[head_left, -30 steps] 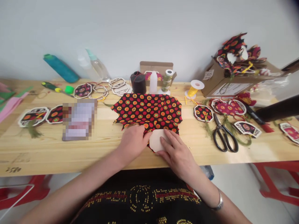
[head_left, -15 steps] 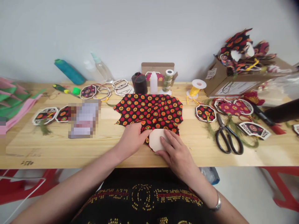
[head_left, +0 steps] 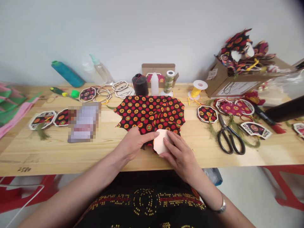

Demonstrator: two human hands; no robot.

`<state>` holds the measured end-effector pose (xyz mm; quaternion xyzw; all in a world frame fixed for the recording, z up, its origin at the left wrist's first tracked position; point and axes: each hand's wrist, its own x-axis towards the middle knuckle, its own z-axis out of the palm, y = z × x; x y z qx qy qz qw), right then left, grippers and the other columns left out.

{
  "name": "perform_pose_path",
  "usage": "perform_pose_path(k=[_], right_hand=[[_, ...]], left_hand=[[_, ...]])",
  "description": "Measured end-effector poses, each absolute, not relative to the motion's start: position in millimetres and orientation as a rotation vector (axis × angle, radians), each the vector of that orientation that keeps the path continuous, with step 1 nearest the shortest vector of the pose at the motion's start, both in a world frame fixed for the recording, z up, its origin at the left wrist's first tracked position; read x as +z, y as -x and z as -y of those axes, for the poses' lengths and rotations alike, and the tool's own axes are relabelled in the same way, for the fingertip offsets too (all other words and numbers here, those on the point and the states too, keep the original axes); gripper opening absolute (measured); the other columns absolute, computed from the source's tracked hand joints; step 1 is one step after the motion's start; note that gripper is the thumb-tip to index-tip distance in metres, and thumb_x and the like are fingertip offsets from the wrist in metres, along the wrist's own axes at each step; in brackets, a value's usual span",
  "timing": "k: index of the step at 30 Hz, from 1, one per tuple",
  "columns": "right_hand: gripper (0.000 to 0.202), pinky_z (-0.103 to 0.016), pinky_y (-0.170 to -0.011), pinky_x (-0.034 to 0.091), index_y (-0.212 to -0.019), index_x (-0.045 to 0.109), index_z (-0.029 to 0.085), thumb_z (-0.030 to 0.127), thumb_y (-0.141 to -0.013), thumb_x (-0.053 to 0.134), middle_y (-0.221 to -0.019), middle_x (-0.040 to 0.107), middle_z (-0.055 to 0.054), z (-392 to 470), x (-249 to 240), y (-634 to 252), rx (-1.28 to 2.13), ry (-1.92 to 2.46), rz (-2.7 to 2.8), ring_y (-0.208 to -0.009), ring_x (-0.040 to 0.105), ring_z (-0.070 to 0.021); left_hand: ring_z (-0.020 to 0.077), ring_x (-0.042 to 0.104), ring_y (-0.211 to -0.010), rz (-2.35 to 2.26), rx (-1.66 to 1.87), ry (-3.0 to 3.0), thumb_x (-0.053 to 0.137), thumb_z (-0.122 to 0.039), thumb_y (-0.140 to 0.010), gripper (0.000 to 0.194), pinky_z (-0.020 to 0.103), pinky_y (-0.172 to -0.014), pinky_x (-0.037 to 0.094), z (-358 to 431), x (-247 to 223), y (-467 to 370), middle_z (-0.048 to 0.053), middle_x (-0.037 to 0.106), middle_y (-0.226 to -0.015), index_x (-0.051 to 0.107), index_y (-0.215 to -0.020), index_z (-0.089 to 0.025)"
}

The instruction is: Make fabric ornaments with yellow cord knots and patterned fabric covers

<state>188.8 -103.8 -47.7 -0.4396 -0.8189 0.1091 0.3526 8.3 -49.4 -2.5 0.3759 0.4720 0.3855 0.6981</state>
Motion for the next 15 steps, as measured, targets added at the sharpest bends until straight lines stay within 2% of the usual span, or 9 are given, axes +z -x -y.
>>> perform_pose_path(k=[3,5,8,15], right_hand=[[0.037,-0.052,-0.1,0.048,-0.119,0.059,0.009,0.03,-0.089,0.057,-0.131,0.053,-0.023,104,-48,-189,0.294,1.125,2.106,-0.127,0.048,-0.0296],[0.038,-0.053,-0.1,0.048,-0.121,0.058,0.01,0.03,-0.089,0.057,-0.132,0.053,-0.022,103,-49,-189,0.297,1.13,2.103,-0.127,0.047,-0.0294],[0.038,-0.052,-0.101,0.047,-0.121,0.058,0.009,0.028,-0.088,0.058,-0.132,0.052,-0.023,103,-51,-189,0.287,1.136,2.108,-0.129,0.046,-0.0295],[0.038,-0.05,-0.105,0.044,-0.121,0.057,0.007,0.025,-0.088,0.058,-0.135,0.049,-0.024,105,-50,-190,0.291,1.122,2.131,-0.132,0.041,-0.0283]], left_hand=[[0.0226,0.066,-0.092,-1.055,0.828,-0.882,0.077,-0.017,-0.064,0.032,0.037,-0.088,0.048,48,-3,-9,0.007,0.074,-0.099,0.072,-0.096,-0.017],[0.0227,0.065,-0.09,-1.076,0.799,-0.903,0.076,-0.017,-0.065,0.027,0.036,-0.085,0.049,48,-1,-10,0.008,0.074,-0.096,0.073,-0.092,-0.016],[0.0217,0.065,-0.085,-1.074,0.735,-0.907,0.072,-0.022,-0.069,0.016,0.034,-0.079,0.05,50,5,-12,0.007,0.074,-0.089,0.073,-0.084,-0.016],[0.0199,0.062,-0.079,-1.066,0.724,-1.012,0.073,-0.026,-0.068,0.017,0.032,-0.072,0.048,55,5,-12,0.003,0.069,-0.081,0.069,-0.083,-0.017]])
